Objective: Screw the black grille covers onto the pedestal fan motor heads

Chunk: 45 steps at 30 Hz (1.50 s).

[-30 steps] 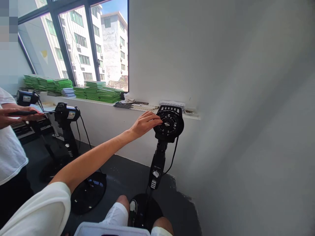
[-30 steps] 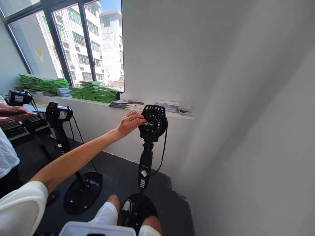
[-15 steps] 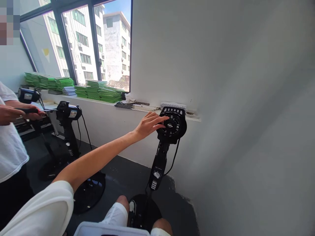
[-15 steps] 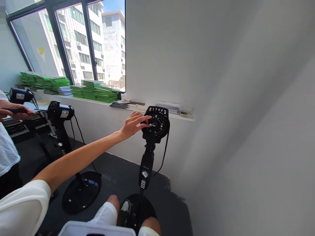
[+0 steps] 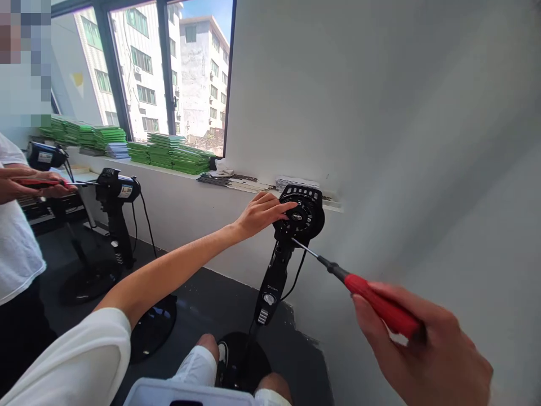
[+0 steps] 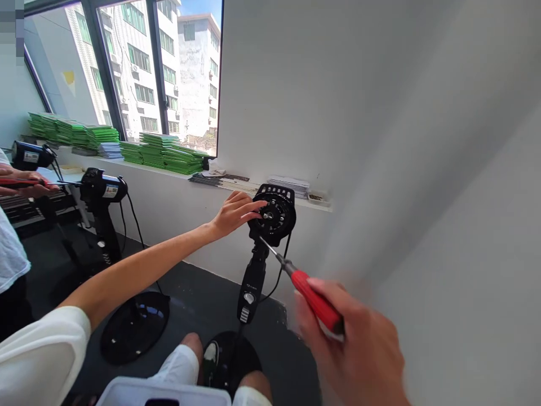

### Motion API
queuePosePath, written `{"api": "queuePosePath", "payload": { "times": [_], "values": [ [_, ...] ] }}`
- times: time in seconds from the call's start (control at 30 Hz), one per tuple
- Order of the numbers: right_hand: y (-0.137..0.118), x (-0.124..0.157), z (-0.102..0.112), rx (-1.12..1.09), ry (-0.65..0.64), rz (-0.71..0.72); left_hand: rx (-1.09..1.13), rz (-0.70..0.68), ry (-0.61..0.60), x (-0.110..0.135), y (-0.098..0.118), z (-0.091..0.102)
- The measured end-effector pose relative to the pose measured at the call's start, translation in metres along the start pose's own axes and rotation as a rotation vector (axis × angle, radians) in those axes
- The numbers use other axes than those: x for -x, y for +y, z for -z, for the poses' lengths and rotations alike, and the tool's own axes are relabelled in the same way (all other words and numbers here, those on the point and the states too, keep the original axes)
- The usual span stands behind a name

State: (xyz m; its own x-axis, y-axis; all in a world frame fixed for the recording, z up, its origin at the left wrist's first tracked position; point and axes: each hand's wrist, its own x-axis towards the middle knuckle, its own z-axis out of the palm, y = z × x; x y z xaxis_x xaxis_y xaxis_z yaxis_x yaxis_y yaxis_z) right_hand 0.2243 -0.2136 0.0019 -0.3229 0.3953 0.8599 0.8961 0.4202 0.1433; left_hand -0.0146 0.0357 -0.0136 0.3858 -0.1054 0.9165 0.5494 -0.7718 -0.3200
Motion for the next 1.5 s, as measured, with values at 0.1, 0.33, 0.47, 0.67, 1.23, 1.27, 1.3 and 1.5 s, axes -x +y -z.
{"api": "queuePosePath", "payload": {
  "times": [0.1, 0.33, 0.47, 0.67, 1.23, 1.27, 1.3, 1.5],
  "values": [
    [-0.003, -0.045, -0.022, 0.019, 0.087, 0.111, -0.001, -0.044, 0.027, -0.002, 0.000, 0.002],
    [-0.001, -0.072, -0.045, 0.191, 0.112, 0.302, 0.028, -0.075, 0.101, -0.002, 0.003, 0.002],
    [-0.002, -0.075, -0.042, 0.199, 0.087, 0.315, 0.025, -0.049, 0.099, 0.001, 0.002, -0.003],
    [-0.003, -0.083, -0.039, 0.176, 0.058, 0.336, 0.028, -0.027, 0.024, 0.003, -0.002, -0.007],
    [-0.018, -0.107, -0.028, 0.418, 0.000, 0.471, 0.075, -0.038, 0.067, 0.006, 0.004, -0.002],
    [-0.021, -0.111, -0.028, 0.468, 0.005, 0.470, 0.086, -0.036, 0.070, 0.006, 0.006, -0.001],
    [-0.024, -0.114, -0.027, 0.510, 0.008, 0.462, 0.096, -0.031, 0.071, 0.006, 0.007, 0.000],
    [-0.035, -0.130, -0.029, 0.459, -0.011, 0.540, 0.158, 0.064, 0.047, 0.005, 0.005, 0.001]
  ]
}}
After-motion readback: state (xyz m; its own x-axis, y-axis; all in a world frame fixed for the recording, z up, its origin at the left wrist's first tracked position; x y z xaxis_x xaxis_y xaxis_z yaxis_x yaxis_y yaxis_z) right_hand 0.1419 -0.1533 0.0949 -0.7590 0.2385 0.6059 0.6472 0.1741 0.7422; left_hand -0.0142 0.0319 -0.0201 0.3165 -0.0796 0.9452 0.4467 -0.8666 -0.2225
